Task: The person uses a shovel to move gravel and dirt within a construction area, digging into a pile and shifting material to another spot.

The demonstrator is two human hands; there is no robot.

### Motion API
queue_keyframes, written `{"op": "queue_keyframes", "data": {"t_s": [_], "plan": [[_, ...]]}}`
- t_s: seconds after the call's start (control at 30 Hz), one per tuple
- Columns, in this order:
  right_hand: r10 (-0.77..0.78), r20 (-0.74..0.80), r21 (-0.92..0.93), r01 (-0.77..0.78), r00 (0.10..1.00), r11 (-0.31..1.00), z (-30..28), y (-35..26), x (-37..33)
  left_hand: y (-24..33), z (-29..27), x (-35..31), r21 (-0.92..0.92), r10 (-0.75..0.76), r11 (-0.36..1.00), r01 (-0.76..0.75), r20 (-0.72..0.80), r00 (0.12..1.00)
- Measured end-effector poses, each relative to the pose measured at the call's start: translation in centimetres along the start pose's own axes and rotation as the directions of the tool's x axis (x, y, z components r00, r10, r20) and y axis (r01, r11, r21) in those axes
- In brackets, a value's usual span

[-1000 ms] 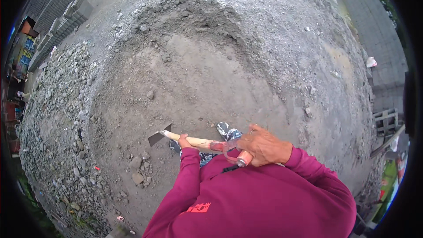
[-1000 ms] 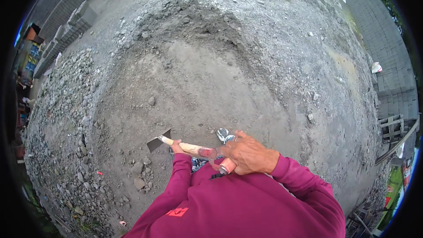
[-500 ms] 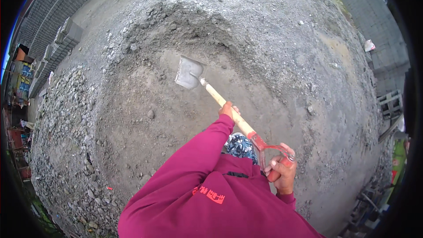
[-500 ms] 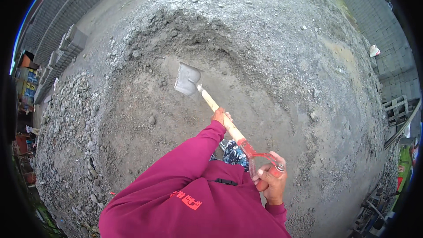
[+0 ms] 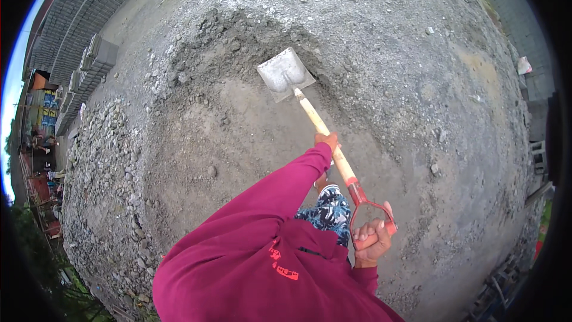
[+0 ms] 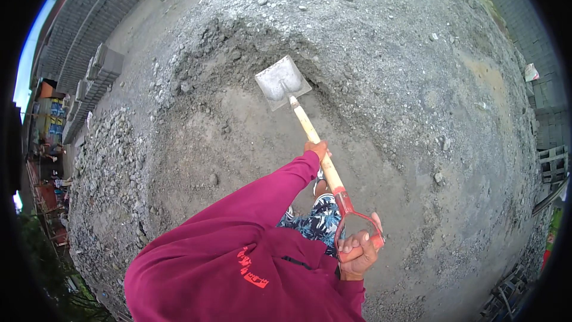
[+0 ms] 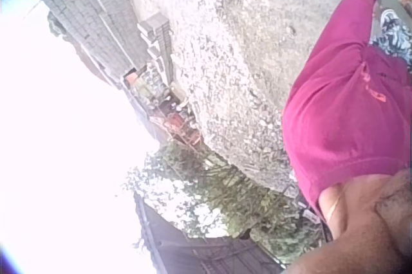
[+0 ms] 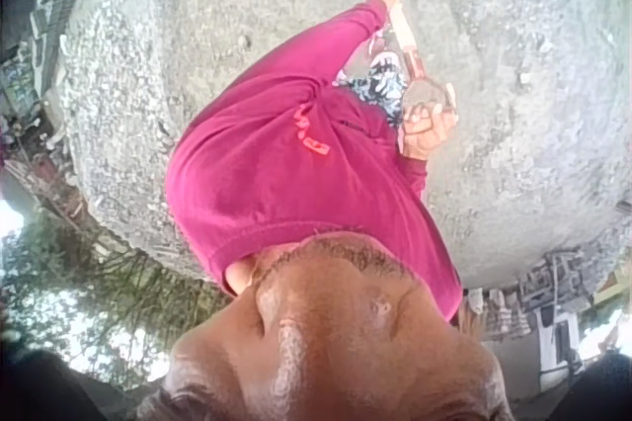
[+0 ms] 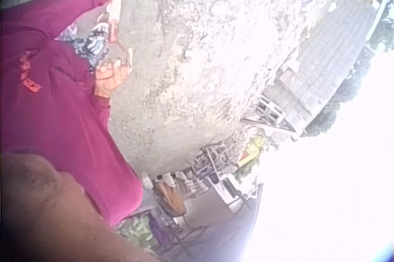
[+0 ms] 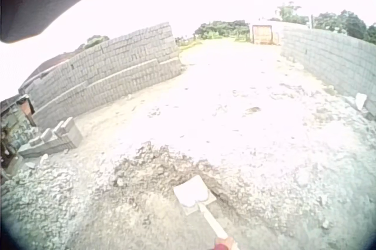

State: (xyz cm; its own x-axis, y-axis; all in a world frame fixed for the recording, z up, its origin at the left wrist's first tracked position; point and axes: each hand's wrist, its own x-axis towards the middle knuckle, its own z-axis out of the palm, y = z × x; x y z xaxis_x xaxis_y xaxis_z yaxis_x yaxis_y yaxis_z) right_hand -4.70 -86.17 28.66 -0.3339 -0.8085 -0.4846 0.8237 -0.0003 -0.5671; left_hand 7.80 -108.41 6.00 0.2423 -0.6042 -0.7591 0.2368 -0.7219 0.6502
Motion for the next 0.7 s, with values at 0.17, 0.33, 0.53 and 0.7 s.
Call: {"op": "queue_keyframes", "data": {"t_s": [0.17, 0.33, 0.53, 0.7], "plan": [[0.123, -0.054, 0.116, -0.117, 0.991, 0.986, 11.3, 7.3, 19.1, 10.6, 2.3, 8.7, -0.523, -0.024, 0.838, 0.158, 0.253, 0.967], [-0.023, -0.015, 0.164, 0.025, 1.000, 0.986, 20.1, 0.3, 23.7, 18.6, 7.3, 10.9, -0.756, 0.053, 0.574, 0.314, 0.417, 0.907], [-0.080, 0.220, 0.217, 0.031, 0.972, 0.976, 29.0, -3.3, 28.9, 27.4, 10.3, 10.7, -0.728, -0.187, 0.473, 0.496, 0.467, 0.864], [-0.116, 0.360, 0.198, 0.046, 0.926, 0.979, 34.9, -1.0, 33.0, 32.7, 9.1, 15.2, -0.746, -0.215, 0.458, 0.484, 0.435, 0.874]]}}
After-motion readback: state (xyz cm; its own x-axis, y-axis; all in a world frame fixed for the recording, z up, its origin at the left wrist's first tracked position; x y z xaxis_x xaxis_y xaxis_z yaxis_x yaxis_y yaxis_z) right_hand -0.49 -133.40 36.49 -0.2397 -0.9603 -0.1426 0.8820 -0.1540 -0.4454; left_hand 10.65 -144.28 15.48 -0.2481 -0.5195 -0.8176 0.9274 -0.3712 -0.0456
